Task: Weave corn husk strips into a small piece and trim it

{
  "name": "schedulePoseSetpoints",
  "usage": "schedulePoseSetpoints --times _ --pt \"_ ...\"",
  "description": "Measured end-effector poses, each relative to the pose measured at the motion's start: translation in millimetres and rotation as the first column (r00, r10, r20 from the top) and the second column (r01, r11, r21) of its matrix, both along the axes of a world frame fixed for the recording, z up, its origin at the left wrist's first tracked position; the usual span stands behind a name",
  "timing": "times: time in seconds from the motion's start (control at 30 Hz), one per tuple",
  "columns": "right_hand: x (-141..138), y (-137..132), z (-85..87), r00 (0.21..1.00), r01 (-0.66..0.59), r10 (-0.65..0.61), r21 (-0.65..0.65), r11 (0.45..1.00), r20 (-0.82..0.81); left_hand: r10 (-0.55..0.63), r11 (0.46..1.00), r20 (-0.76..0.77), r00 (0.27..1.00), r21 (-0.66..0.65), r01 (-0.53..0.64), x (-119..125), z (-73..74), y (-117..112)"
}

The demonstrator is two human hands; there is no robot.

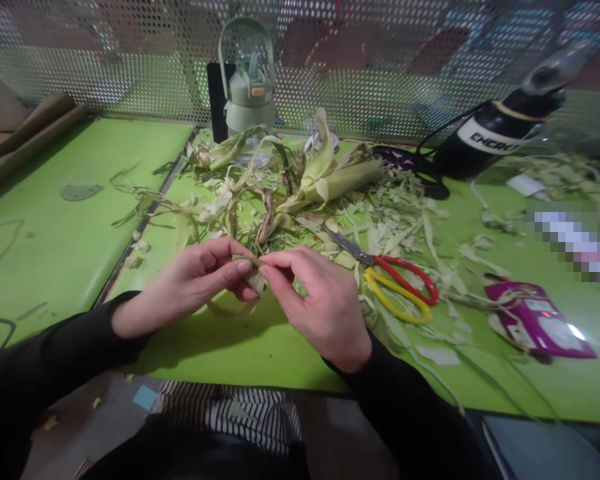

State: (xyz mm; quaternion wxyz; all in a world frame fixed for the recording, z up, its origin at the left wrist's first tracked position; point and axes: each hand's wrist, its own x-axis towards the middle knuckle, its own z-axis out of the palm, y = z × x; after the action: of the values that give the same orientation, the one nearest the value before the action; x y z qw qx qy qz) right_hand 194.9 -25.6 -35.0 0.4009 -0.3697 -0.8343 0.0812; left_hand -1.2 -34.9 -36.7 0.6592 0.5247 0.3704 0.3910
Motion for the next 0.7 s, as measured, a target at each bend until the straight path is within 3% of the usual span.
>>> schedulePoseSetpoints --times 0.2,0.4,0.53,0.63,0.7 --pt "-3.5 -5.2 -1.5 0.997 0.024 -0.037 0.194 0.981 0.065 -0.037 0.988 0.058 0.998 -0.145 0.045 -2.7 4.0 1.6" --pt "-1.1 -4.8 -4.3 0.997 -0.023 0.001 0.274 0.961 0.08 -0.023 0.988 0.09 0.996 -0.152 0.037 -3.5 6.8 -0.2" --pt "1.6 0.2 -1.8 0.998 -0.058 0.058 0.045 0.997 -0.004 -0.02 0.993 0.038 0.999 -0.115 0.024 -4.6 5.7 0.3" --pt "1.6 3.1 0.6 0.994 -0.081 0.068 -0.158 0.984 -0.083 0.004 1.0 -0.049 0.999 -0.02 -0.005 -5.1 4.4 -0.4" --pt "0.8 3.2 1.2 0.994 -0.073 0.054 -0.201 0.977 -0.098 0.031 0.997 -0.109 0.994 0.069 -0.024 -5.0 3.2 -1.6"
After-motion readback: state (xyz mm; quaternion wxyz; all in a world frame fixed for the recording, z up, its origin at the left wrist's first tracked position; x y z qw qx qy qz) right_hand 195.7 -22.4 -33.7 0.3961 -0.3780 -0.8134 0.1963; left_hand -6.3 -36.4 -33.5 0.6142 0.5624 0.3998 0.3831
